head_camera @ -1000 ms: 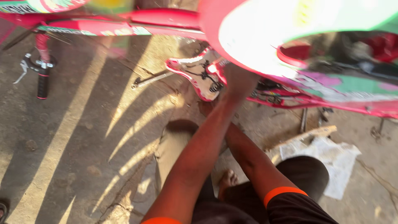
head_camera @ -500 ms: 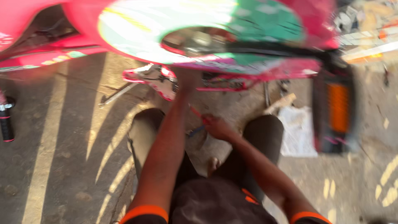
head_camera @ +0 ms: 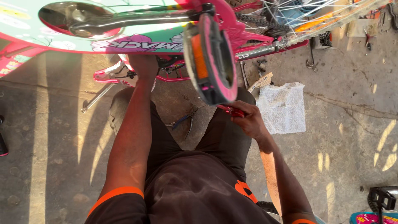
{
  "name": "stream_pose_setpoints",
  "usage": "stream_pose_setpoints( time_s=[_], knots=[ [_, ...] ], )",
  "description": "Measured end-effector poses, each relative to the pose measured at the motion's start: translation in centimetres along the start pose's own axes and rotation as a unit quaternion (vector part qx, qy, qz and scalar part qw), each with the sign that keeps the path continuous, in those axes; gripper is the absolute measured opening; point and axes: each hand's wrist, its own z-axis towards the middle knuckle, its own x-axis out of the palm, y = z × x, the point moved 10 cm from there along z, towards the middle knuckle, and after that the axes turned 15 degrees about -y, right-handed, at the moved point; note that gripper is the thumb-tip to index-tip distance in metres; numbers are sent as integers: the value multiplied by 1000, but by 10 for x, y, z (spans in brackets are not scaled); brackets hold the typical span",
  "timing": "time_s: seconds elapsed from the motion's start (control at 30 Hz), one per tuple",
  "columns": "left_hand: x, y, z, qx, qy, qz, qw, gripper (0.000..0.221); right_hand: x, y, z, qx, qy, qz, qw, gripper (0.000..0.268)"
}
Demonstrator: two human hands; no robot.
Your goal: The person repairs a bicycle by working on the bottom bracket area and internal components using pliers and a wrench.
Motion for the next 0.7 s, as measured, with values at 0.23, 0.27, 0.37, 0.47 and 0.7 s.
stream_pose_setpoints(
  time_s=[0.23, 0.27, 0.37, 0.47, 0.7],
  knots=[
    [5, 14, -1, -42, 24, 25, 998, 32, 1, 31, 1, -45, 11, 57, 997, 54],
    [5, 15, -1, -55, 23, 16, 998, 32, 8, 28, 1, -21, 25, 52, 998, 54],
    [-2, 6, 0, -41, 18, 1, 999, 31, 32, 18, -5, 43, 65, 33, 996, 57],
    [-21, -30, 10, 48, -13, -41, 998, 28, 51, 10, -22, 81, 85, 38, 992, 59],
    [-131, -150, -3, 289, -86, 182, 936, 20, 68, 16, -43, 40, 87, 131, 987, 52]
  ],
)
